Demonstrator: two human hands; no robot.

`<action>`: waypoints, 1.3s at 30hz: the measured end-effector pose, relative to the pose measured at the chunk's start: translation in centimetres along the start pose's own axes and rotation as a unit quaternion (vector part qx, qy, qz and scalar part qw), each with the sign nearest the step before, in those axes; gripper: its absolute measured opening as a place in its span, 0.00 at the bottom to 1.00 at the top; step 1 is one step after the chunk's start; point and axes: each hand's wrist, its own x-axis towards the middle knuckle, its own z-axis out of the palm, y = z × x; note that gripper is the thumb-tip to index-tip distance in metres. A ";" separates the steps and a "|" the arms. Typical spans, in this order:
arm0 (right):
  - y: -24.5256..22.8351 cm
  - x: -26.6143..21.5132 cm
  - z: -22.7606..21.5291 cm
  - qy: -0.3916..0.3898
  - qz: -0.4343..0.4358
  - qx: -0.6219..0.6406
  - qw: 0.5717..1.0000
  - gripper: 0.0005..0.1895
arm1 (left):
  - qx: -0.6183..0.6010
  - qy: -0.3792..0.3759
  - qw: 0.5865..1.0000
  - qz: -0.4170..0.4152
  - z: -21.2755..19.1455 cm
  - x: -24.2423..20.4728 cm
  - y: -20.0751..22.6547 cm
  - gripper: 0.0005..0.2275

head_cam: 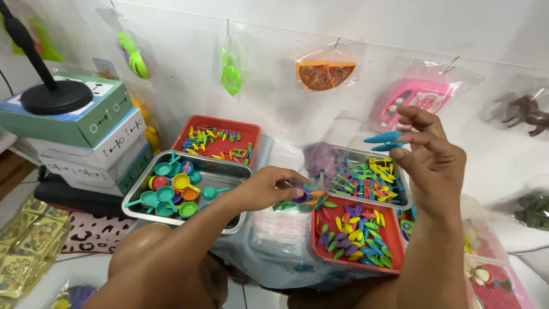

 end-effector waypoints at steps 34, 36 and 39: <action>4.2 -3.7 4.8 -0.073 0.248 0.034 0.965 0.19 | -0.281 0.029 0.957 0.068 1.6 0.8 -1.4 0.18; 5.1 -4.1 5.0 -0.025 0.241 0.013 0.970 0.04 | -0.274 0.033 0.957 0.085 1.7 1.2 -2.0 0.18; 6.3 -4.9 5.7 0.002 0.224 0.049 0.973 0.05 | -0.265 0.084 0.954 0.111 1.5 0.2 -0.4 0.15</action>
